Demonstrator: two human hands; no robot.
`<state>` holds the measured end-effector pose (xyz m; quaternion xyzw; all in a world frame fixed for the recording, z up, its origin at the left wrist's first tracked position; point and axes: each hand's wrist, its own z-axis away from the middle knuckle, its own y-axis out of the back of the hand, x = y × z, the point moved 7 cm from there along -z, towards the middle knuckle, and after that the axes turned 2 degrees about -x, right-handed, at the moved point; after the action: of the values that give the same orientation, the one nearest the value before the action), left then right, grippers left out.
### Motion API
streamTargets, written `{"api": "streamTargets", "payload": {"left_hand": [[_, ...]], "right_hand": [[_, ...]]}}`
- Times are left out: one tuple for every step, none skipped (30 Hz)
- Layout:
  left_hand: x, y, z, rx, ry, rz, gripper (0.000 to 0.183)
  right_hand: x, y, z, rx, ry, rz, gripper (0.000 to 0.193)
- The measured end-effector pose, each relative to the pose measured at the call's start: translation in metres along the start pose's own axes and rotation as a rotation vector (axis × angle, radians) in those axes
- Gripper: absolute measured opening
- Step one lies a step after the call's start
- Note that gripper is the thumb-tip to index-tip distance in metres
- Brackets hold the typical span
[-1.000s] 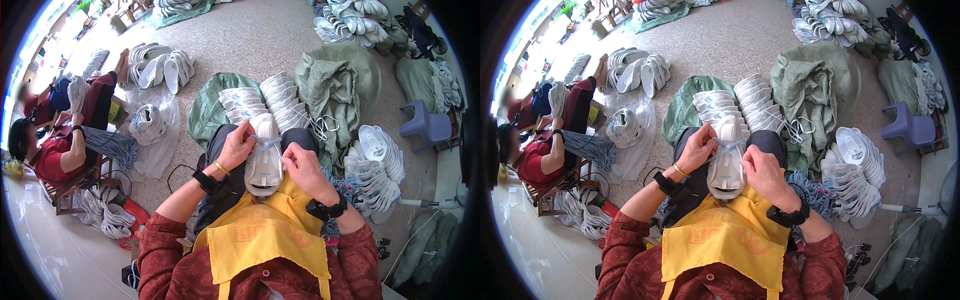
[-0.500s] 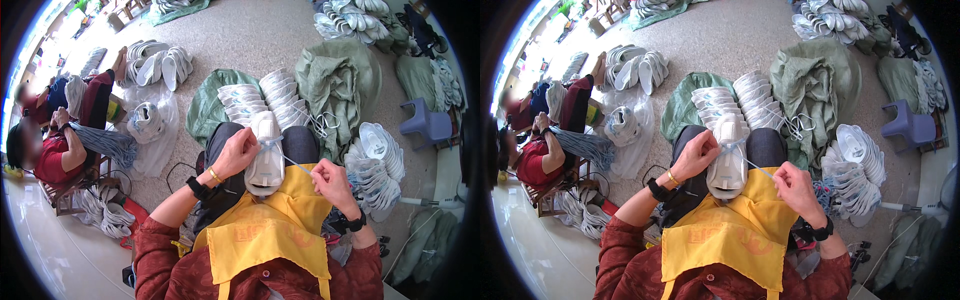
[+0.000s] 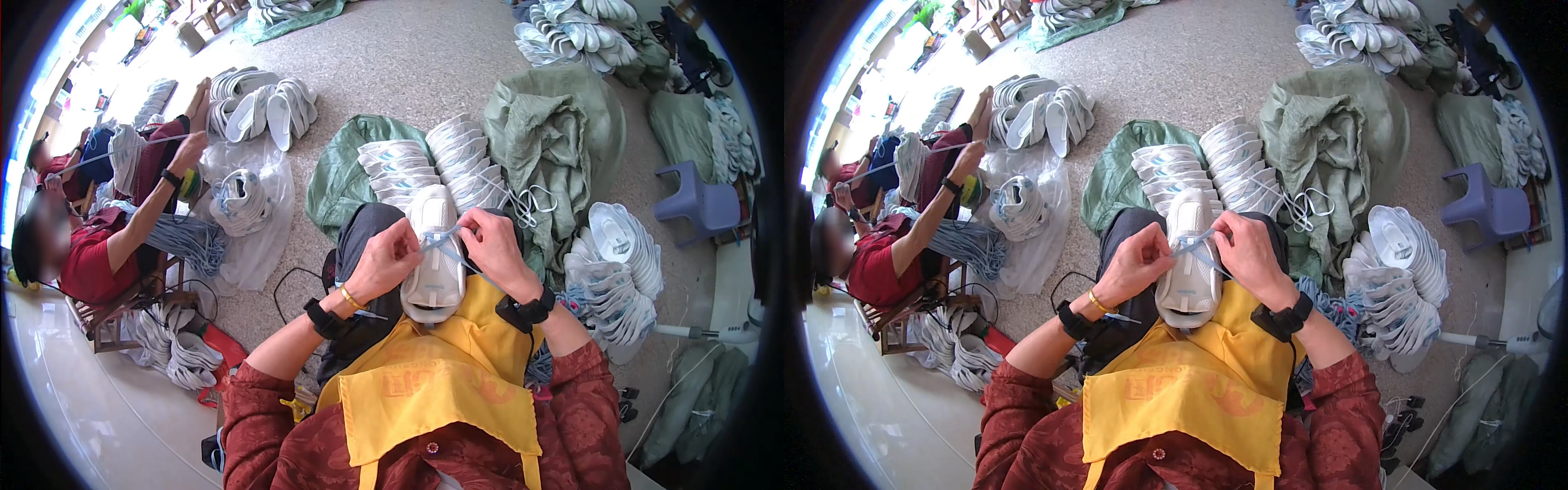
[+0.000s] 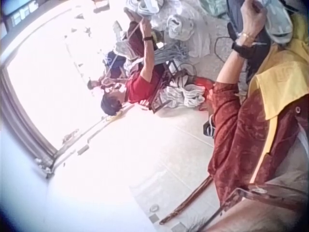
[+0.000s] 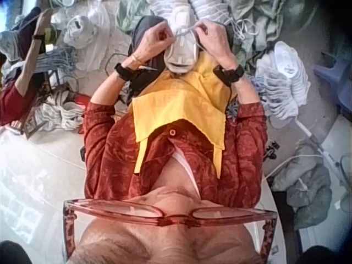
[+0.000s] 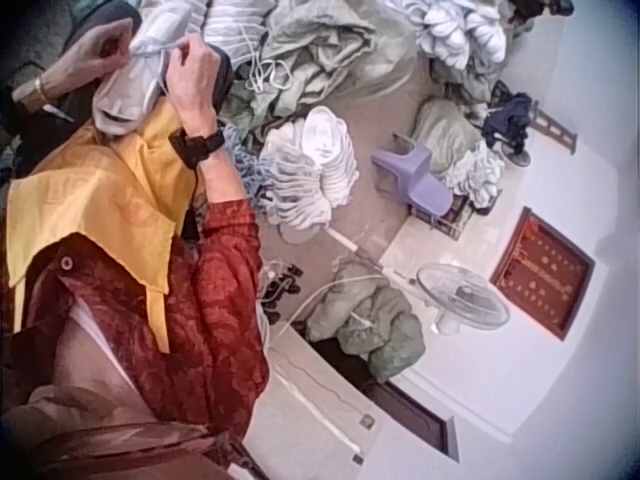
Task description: Insert blue laces into white and blue athletic shoes.
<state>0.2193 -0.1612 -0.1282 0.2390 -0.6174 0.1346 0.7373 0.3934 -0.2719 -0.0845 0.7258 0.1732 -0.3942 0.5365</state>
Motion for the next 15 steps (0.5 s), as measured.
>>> {"api": "streamTargets", "payload": {"left_hand": [[0.003, 0.0, 0.001, -0.007, -0.032, 0.009, 0.02], [0.005, 0.0, 0.003, -0.019, -0.026, 0.013, 0.02], [0.007, 0.0, 0.005, -0.03, 0.006, 0.014, 0.02], [0.011, 0.001, 0.009, -0.058, 0.008, 0.079, 0.02], [0.015, 0.001, 0.014, -0.089, 0.035, 0.141, 0.02], [0.017, 0.002, 0.02, -0.123, 0.094, 0.202, 0.019], [0.022, 0.007, 0.029, -0.132, 0.118, 0.237, 0.02], [0.024, 0.014, 0.042, -0.144, 0.175, 0.273, 0.02], [0.027, 0.019, 0.051, -0.162, 0.2, 0.321, 0.021], [0.027, 0.024, 0.057, -0.15, 0.236, 0.321, 0.021], [0.029, 0.029, 0.062, -0.141, 0.239, 0.336, 0.021], [0.029, 0.03, 0.066, -0.13, 0.24, 0.352, 0.022], [0.025, 0.026, 0.066, -0.133, 0.275, 0.362, 0.023], [0.027, 0.023, 0.064, -0.131, 0.214, 0.367, 0.023], [0.027, 0.019, 0.061, -0.123, 0.187, 0.354, 0.023]], "right_hand": [[0.003, -0.002, 0.0, -0.012, -0.021, -0.014, 0.012], [0.004, -0.002, 0.0, -0.006, -0.021, -0.015, 0.011], [0.005, -0.002, 0.0, -0.008, -0.037, -0.024, 0.011], [0.007, -0.003, 0.0, -0.01, -0.062, -0.049, 0.011], [0.004, -0.004, 0.0, -0.008, -0.036, -0.042, 0.01], [0.001, -0.004, 0.001, -0.006, -0.021, -0.051, 0.01], [-0.001, -0.005, 0.002, -0.004, -0.006, -0.061, 0.009], [-0.003, -0.005, 0.004, -0.014, -0.009, -0.058, 0.01], [-0.005, -0.003, 0.007, -0.023, -0.014, -0.056, 0.01], [-0.006, -0.002, 0.01, -0.038, -0.041, -0.058, 0.01], [-0.009, -0.001, 0.015, -0.045, -0.038, -0.069, 0.011], [-0.01, 0.0, 0.019, -0.06, -0.055, -0.082, 0.012], [-0.012, 0.001, 0.023, -0.072, -0.071, -0.093, 0.013], [-0.016, 0.002, 0.027, -0.069, -0.05, -0.086, 0.013], [-0.02, 0.003, 0.03, -0.064, -0.028, -0.077, 0.013]]}}
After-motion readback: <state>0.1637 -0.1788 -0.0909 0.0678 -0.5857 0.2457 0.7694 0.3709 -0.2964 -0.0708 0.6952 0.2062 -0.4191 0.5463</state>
